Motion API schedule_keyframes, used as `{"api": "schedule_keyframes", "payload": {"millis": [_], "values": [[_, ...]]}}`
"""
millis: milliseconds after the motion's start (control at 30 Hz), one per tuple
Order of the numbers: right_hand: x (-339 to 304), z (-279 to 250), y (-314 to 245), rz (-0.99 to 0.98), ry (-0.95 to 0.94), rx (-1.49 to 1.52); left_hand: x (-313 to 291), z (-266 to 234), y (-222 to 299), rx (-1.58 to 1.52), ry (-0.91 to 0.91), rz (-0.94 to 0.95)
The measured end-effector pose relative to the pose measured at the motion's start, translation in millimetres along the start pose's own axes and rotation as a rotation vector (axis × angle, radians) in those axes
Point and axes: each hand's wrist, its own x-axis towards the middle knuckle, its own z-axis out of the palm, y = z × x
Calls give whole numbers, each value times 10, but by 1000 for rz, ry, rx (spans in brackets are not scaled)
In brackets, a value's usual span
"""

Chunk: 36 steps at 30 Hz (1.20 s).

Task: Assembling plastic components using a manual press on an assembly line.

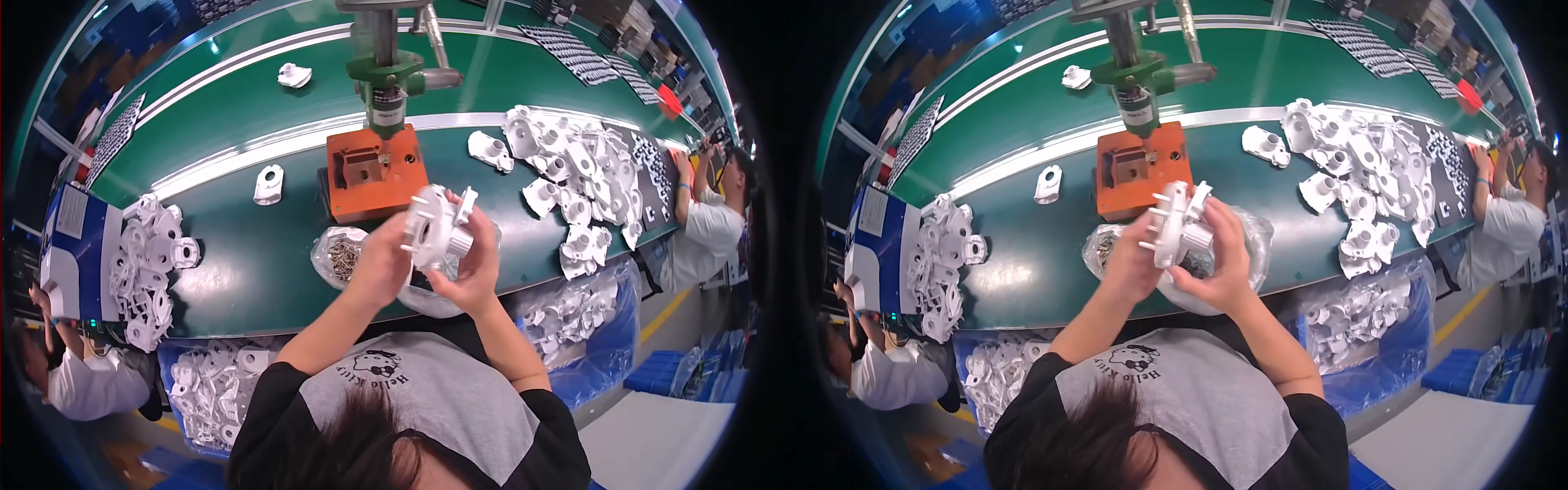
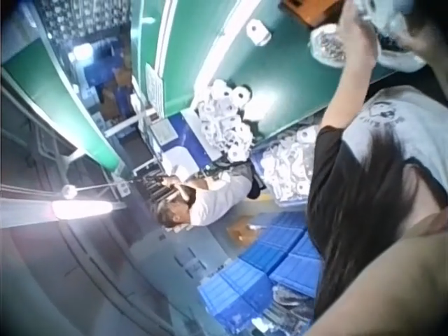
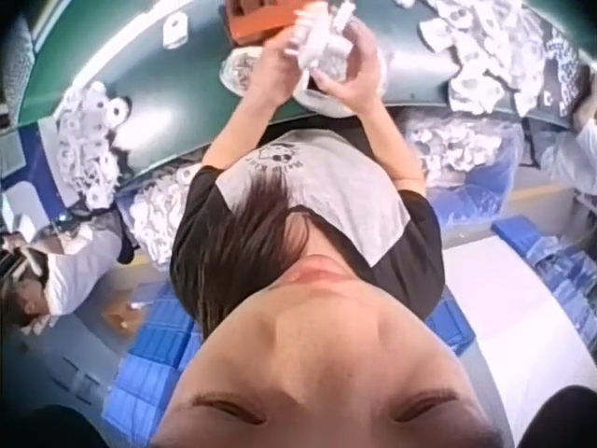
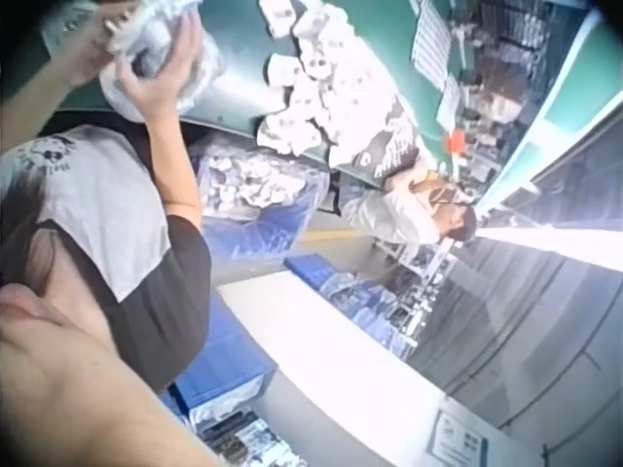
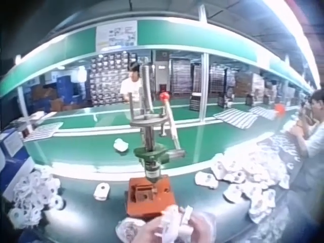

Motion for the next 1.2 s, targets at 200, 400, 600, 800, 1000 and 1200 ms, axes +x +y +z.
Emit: {"api": "schedule_keyframes", "payload": {"millis": [200,400,600,800,1000,1200], "values": [[56,-84,-18,-148,-148,-265,-99,9,-298,231,36,248],[115,-148,-138,-96,-298,-307,-165,-133,-273,392,7,190],[120,-160,-173,279,-369,-194,-165,-157,-213,272,213,59],[-13,-11,-217,392,-228,-144,-105,-151,-311,591,203,209],[-32,-62,-269,518,-283,-219,-63,-310,-327,764,194,287],[-106,21,-218,457,-266,-181,-67,-196,-323,775,194,332]]}}
